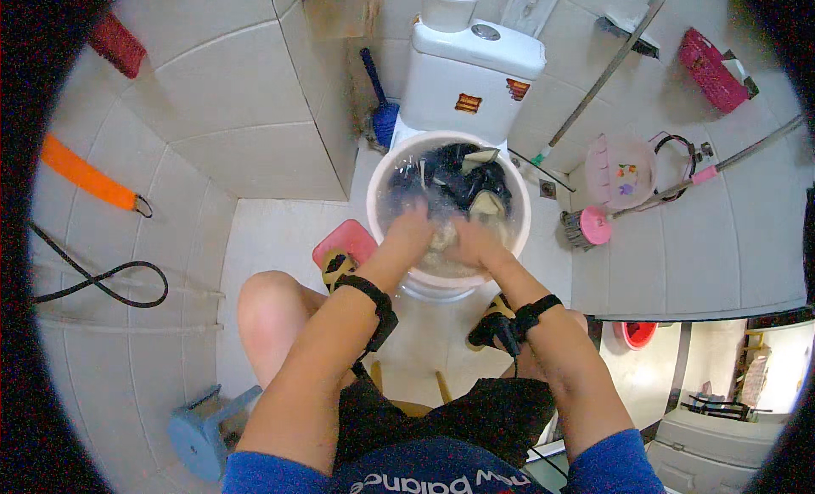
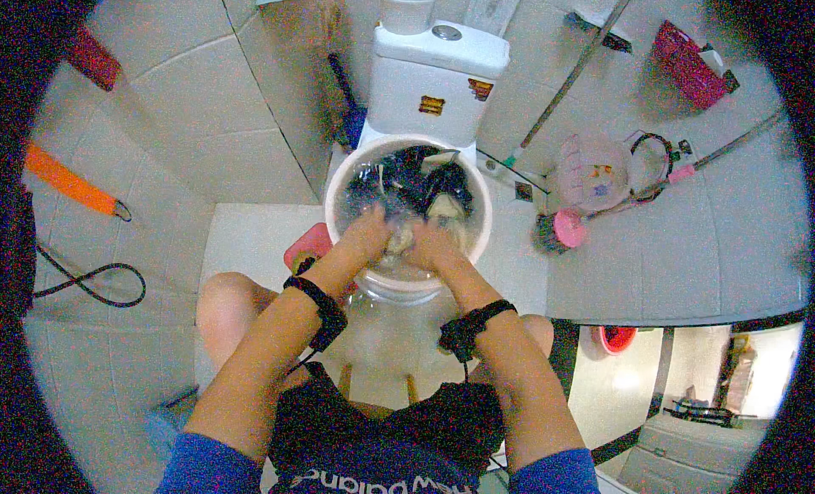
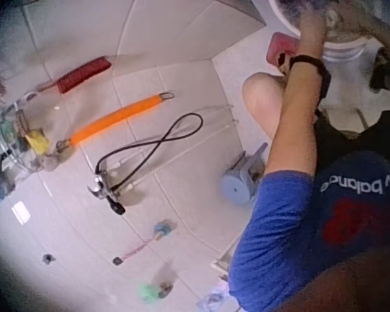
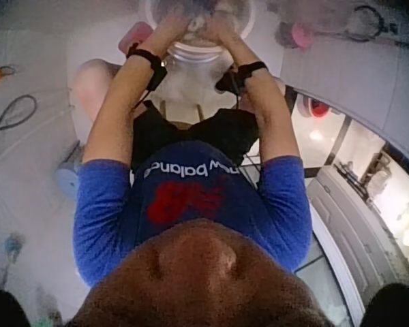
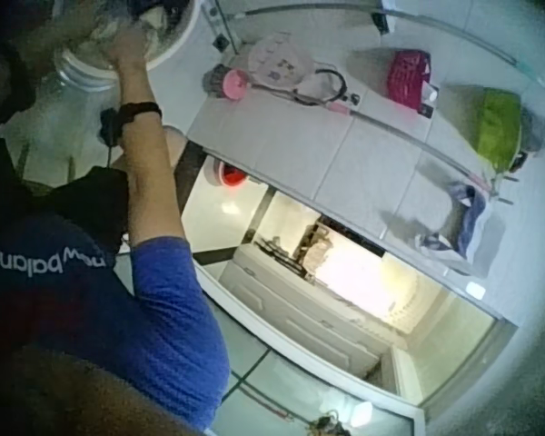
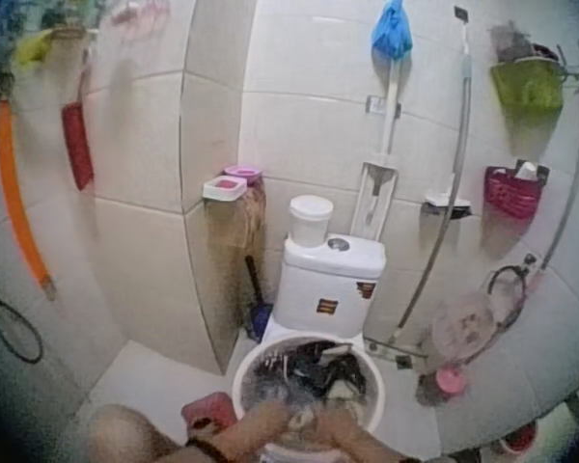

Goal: Washing clothes by hand in a bucket inside a bathroom.

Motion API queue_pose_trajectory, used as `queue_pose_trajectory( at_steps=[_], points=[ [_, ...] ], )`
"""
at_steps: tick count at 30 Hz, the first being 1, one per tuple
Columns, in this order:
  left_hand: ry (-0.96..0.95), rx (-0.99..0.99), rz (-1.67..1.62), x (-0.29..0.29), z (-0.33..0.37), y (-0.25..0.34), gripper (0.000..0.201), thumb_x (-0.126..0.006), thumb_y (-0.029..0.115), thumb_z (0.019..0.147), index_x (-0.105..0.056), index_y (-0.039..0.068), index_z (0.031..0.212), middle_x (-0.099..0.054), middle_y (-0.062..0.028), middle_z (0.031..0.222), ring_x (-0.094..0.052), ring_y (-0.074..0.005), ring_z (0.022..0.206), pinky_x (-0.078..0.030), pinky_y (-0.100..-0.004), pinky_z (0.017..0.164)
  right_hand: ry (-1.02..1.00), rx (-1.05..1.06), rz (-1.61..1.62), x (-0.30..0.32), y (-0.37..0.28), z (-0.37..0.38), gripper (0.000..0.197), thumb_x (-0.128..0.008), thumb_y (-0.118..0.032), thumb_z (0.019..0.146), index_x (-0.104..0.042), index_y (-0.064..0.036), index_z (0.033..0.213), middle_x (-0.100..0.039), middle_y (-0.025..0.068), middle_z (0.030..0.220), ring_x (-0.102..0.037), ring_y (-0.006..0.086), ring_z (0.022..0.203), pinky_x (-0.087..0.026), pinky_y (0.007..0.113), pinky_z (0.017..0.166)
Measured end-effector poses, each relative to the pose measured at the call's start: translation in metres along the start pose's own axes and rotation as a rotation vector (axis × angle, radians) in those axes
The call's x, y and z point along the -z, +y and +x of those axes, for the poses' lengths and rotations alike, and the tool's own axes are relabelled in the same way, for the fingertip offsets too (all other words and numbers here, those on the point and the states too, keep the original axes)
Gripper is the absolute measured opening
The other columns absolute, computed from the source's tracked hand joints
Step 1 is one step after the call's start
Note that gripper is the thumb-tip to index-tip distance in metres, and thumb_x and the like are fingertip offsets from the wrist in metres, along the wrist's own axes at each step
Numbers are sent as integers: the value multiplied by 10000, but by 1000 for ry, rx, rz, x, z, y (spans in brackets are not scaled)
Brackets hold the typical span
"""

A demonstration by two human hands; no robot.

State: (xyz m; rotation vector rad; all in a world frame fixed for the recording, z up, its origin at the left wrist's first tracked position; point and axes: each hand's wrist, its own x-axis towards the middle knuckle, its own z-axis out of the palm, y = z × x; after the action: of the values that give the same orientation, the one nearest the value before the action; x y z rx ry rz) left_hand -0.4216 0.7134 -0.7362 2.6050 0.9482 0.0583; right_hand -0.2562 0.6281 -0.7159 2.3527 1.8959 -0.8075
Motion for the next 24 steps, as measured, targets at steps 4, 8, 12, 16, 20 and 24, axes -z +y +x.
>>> queue_pose_trajectory(
  at_steps=[4, 8, 12, 16, 20, 24],
  points=[
    [30, -69, 69, 2, 9, -13, 307, -633, 144, 878, -686, 76, 1173, -532, -241, 1271, -569, -444, 1173, -553, -492, 925, -64, -18, -61, 7, -1, 14, 835, -758, -441, 788, -428, -98, 1473, -536, 285, 1385, -586, 463, 1209, -486, 521, 1020],
    [-210, -51, 75, 53, 19, 2, 394, -736, 146, 799, -685, 79, 1184, -539, -231, 1303, -574, -451, 1197, -545, -486, 947, -17, 207, 194, 29, 23, 3, 750, -736, -445, 833, -498, -104, 1457, -544, 278, 1411, -606, 436, 1204, -500, 503, 1013],
    [-394, -101, 31, 89, 19, -3, 565, -852, 135, 658, -689, 62, 1194, -641, -233, 1237, -645, -376, 1148, -553, -450, 937, -144, 61, 97, 87, -7, -17, 638, -695, -378, 877, -548, -48, 1403, -686, 213, 1211, -661, 325, 1125, -513, 407, 975],
    [-326, -121, 40, 118, 21, -2, 356, -634, 72, 779, -726, 53, 1122, -722, -221, 1066, -692, -388, 1030, -537, -468, 923, 47, 91, 105, 100, -1, -2, 544, -692, -313, 875, -607, -3, 1313, -695, 214, 1155, -664, 341, 1081, -509, 406, 971],
    [-170, -28, -147, 146, 18, 16, 344, -553, 69, 792, -742, 26, 1077, -716, -240, 1085, -691, -394, 1043, -530, -479, 929, 235, 85, -22, 99, 11, 15, 573, -725, -282, 842, -598, 16, 1315, -620, 249, 1286, -597, 352, 1211, -477, 404, 1032],
    [-80, 101, -303, 153, 27, 11, 240, -621, 101, 835, -746, -33, 990, -708, -265, 1084, -702, -383, 1023, -548, -453, 914, 361, 181, -97, 97, 7, 44, 632, -734, -294, 837, -556, 2, 1366, -569, 252, 1354, -540, 376, 1278, -440, 414, 1090]
  ],
)
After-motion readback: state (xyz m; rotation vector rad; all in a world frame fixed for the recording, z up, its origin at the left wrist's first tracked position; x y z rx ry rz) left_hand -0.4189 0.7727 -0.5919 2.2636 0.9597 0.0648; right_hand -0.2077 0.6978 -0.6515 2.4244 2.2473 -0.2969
